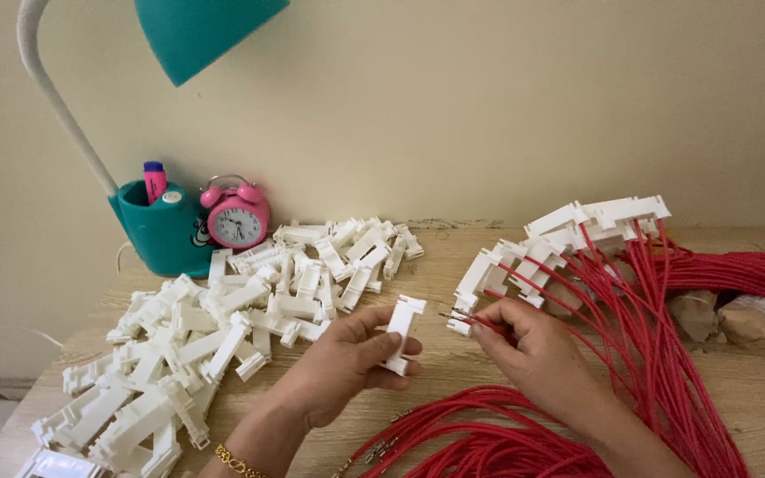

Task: The person repeatedly picks up white plastic electrical connectors and red wires from a wooden table. They insert the metal ends of the wires into the connectors by hand and place the assembled units back on the table.

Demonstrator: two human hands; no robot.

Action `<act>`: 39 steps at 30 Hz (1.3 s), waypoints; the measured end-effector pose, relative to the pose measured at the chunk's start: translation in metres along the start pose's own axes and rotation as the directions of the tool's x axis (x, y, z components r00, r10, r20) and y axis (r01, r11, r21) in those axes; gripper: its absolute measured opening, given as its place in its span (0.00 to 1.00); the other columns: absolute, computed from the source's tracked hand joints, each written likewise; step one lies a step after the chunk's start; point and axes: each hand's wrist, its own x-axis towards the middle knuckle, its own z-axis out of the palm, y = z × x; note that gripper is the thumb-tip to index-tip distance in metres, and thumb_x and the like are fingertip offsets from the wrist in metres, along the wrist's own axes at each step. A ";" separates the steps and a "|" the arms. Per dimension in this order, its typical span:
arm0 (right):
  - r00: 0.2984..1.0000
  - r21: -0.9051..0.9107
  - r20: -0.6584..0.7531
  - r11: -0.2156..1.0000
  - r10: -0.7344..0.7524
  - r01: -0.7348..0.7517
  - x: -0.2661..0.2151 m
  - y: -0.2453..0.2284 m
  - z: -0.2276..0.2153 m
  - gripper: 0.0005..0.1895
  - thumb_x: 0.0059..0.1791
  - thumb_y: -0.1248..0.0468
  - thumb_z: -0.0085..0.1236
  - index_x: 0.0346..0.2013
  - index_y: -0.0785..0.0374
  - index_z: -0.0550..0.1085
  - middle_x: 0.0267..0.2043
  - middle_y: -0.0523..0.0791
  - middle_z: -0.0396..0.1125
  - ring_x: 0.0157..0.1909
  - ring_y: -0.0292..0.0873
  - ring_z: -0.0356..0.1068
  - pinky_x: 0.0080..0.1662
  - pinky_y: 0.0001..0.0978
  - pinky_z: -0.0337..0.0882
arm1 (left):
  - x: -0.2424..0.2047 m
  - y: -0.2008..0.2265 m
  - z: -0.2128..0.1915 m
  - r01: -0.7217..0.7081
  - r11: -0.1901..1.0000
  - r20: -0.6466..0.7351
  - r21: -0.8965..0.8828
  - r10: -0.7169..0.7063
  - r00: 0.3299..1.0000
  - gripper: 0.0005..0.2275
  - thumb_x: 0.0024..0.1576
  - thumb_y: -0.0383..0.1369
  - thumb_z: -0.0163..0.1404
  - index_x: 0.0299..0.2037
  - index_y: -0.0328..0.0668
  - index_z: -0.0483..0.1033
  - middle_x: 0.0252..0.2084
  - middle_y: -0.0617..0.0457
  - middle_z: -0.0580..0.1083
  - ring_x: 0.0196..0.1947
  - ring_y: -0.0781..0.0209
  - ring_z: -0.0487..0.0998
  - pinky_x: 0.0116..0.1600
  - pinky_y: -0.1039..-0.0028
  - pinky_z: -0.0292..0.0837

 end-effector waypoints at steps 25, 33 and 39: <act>0.980 -0.079 -0.047 0.978 -0.195 0.190 -0.003 0.002 0.002 0.06 0.46 0.61 0.57 0.24 0.56 0.77 0.23 0.36 0.71 0.27 0.32 0.64 0.32 0.27 0.63 | 0.005 -0.013 0.006 -0.008 0.994 0.000 -0.105 0.008 1.000 0.25 0.54 0.26 0.48 0.65 0.47 0.63 0.45 0.36 0.74 0.34 0.49 0.80 0.35 0.72 0.77; 0.995 -0.032 -0.018 0.995 -0.099 0.098 -0.004 0.002 0.001 0.07 0.46 0.63 0.56 0.23 0.57 0.76 0.20 0.36 0.66 0.24 0.32 0.57 0.29 0.26 0.59 | 0.002 -0.012 0.011 -0.032 0.993 -0.032 -0.111 0.028 0.999 0.24 0.54 0.23 0.49 0.63 0.46 0.64 0.43 0.33 0.75 0.33 0.45 0.80 0.35 0.69 0.78; 0.983 -0.138 -0.053 0.976 -0.175 0.166 -0.005 0.002 0.002 0.06 0.45 0.63 0.54 0.22 0.55 0.75 0.19 0.36 0.67 0.23 0.33 0.59 0.30 0.28 0.60 | 0.002 -0.014 0.013 -0.088 0.996 -0.032 -0.029 0.087 0.996 0.24 0.55 0.23 0.48 0.64 0.45 0.65 0.40 0.38 0.75 0.33 0.49 0.80 0.37 0.67 0.79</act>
